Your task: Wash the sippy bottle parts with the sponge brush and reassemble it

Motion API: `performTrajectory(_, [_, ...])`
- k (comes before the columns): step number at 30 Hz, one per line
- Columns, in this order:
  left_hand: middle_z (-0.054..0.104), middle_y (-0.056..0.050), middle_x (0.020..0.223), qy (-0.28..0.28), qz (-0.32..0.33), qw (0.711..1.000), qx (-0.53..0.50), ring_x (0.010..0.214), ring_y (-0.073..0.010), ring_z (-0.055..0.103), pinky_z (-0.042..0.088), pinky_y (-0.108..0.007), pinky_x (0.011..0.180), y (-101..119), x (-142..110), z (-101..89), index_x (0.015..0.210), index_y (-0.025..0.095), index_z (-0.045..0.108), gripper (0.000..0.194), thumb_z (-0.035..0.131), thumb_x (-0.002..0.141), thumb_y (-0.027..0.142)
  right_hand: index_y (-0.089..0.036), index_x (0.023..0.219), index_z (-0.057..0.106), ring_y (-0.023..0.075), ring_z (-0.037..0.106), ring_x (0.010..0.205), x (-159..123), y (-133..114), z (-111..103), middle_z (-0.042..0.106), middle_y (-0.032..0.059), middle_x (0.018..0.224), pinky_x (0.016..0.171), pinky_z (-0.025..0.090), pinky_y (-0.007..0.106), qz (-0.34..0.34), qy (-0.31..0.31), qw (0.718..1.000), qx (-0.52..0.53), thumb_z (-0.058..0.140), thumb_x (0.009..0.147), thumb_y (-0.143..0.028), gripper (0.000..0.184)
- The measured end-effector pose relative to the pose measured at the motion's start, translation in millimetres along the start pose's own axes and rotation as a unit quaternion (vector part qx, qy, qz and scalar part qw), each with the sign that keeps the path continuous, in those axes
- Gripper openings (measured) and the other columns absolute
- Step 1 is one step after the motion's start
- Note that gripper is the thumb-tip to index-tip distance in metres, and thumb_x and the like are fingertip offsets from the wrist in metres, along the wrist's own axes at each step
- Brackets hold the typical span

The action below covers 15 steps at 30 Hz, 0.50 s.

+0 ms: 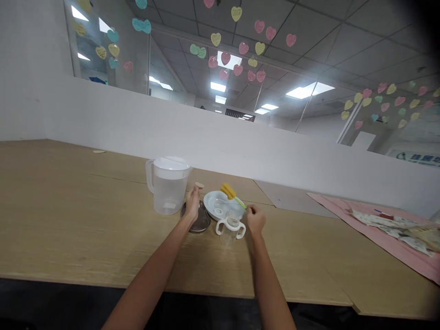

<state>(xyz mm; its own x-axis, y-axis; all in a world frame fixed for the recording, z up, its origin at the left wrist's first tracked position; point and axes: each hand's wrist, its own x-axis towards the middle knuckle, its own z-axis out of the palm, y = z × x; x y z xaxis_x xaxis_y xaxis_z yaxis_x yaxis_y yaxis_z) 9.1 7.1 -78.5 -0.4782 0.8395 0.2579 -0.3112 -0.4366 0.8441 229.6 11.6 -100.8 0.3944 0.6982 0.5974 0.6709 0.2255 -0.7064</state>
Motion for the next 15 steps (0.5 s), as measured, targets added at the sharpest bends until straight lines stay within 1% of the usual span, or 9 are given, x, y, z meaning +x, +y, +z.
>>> performTrajectory(2, [0.051, 0.002, 0.059, 0.019, 0.045, 0.996, 0.079, 0.057, -0.012, 0.047, 0.033, -0.021, 0.054, -2, 0, -4.4, 0.074, 0.019, 0.059, 0.025, 0.048, 0.078, 0.041, -0.015, 0.07, 0.063, 0.0121, 0.046, 0.053, 4, 1, 1, 0.056, 0.0009, 0.057, 0.05, 0.03, 0.023, 0.044, 0.0, 0.99, 0.133, 0.042, 0.064, -0.027, 0.025])
performTrajectory(3, [0.054, 0.0, 0.061, 0.027, 0.067, 0.991, 0.111, 0.061, -0.0138, 0.05, 0.034, -0.022, 0.057, -3, 0, -6.2, 0.073, 0.019, 0.06, 0.025, 0.047, 0.078, 0.04, -0.014, 0.072, 0.062, 0.0114, 0.045, 0.051, 6, 2, 2, 0.056, 0.0004, 0.058, 0.049, 0.031, 0.023, 0.068, -0.005, 0.978, 0.199, 0.044, 0.063, -0.027, 0.024])
performTrajectory(5, [0.057, -0.002, 0.065, 0.041, 0.093, 0.979, 0.175, 0.068, -0.0167, 0.053, 0.036, -0.023, 0.062, -5, 1, -9.5, 0.072, 0.018, 0.06, 0.026, 0.046, 0.078, 0.039, -0.013, 0.075, 0.061, 0.0096, 0.043, 0.047, 9, 1, 3, 0.056, -0.001, 0.058, 0.047, 0.034, 0.023, 0.124, -0.02, 0.941, 0.315, 0.05, 0.059, -0.027, 0.024])
performTrajectory(6, [0.058, -0.003, 0.066, 0.044, 0.095, 0.971, 0.217, 0.07, -0.0178, 0.054, 0.036, -0.024, 0.064, -7, 2, -11.1, 0.072, 0.018, 0.059, 0.025, 0.046, 0.079, 0.038, -0.013, 0.076, 0.061, 0.0089, 0.043, 0.046, 11, 1, 3, 0.056, -0.0018, 0.058, 0.046, 0.035, 0.023, 0.152, -0.025, 0.919, 0.363, 0.054, 0.057, -0.027, 0.025])
performTrajectory(8, [0.06, -0.005, 0.069, 0.029, 0.085, 0.946, 0.311, 0.073, -0.0196, 0.056, 0.036, -0.026, 0.067, -12, 4, -14.8, 0.072, 0.018, 0.059, 0.023, 0.046, 0.079, 0.035, -0.013, 0.077, 0.059, 0.0083, 0.046, 0.048, 14, 0, 1, 0.055, -0.0029, 0.059, 0.047, 0.039, 0.022, 0.194, -0.023, 0.877, 0.44, 0.06, 0.053, -0.026, 0.027])
performTrajectory(11, [0.061, -0.009, 0.073, -0.007, 0.068, 0.913, 0.403, 0.08, -0.0226, 0.057, 0.036, -0.028, 0.071, -20, 7, -20.7, 0.069, 0.017, 0.059, 0.016, 0.049, 0.076, 0.028, -0.015, 0.075, 0.057, 0.0074, 0.05, 0.053, 18, 4, -2, 0.055, -0.0031, 0.061, 0.051, 0.043, 0.02, 0.222, 0.008, 0.828, 0.515, 0.062, 0.055, -0.027, 0.023])
performTrajectory(13, [0.061, -0.011, 0.074, -0.013, 0.062, 0.904, 0.422, 0.082, -0.0241, 0.057, 0.036, -0.03, 0.073, -24, 10, -24.3, 0.069, 0.017, 0.059, 0.011, 0.051, 0.073, 0.022, -0.016, 0.072, 0.053, 0.0066, 0.05, 0.052, 22, 10, -4, 0.053, -0.0041, 0.059, 0.05, 0.043, 0.019, 0.225, 0.036, 0.816, 0.531, 0.058, 0.061, -0.029, 0.018])
performTrajectory(14, [0.061, -0.011, 0.074, -0.014, 0.058, 0.9, 0.432, 0.083, -0.0245, 0.057, 0.036, -0.03, 0.074, -25, 10, -26.0, 0.07, 0.017, 0.059, 0.009, 0.051, 0.072, 0.02, -0.017, 0.07, 0.05, 0.0066, 0.05, 0.05, 23, 13, -3, 0.051, -0.0047, 0.057, 0.049, 0.043, 0.019, 0.224, 0.051, 0.816, 0.53, 0.055, 0.063, -0.031, 0.016])
performTrajectory(15, [0.061, -0.011, 0.074, -0.016, 0.054, 0.895, 0.442, 0.083, -0.0246, 0.058, 0.037, -0.031, 0.074, -25, 11, -27.5, 0.072, 0.017, 0.059, 0.008, 0.051, 0.071, 0.018, -0.018, 0.069, 0.047, 0.0068, 0.049, 0.048, 24, 16, -3, 0.049, -0.0051, 0.055, 0.047, 0.042, 0.019, 0.209, 0.055, 0.827, 0.519, 0.052, 0.066, -0.033, 0.016])
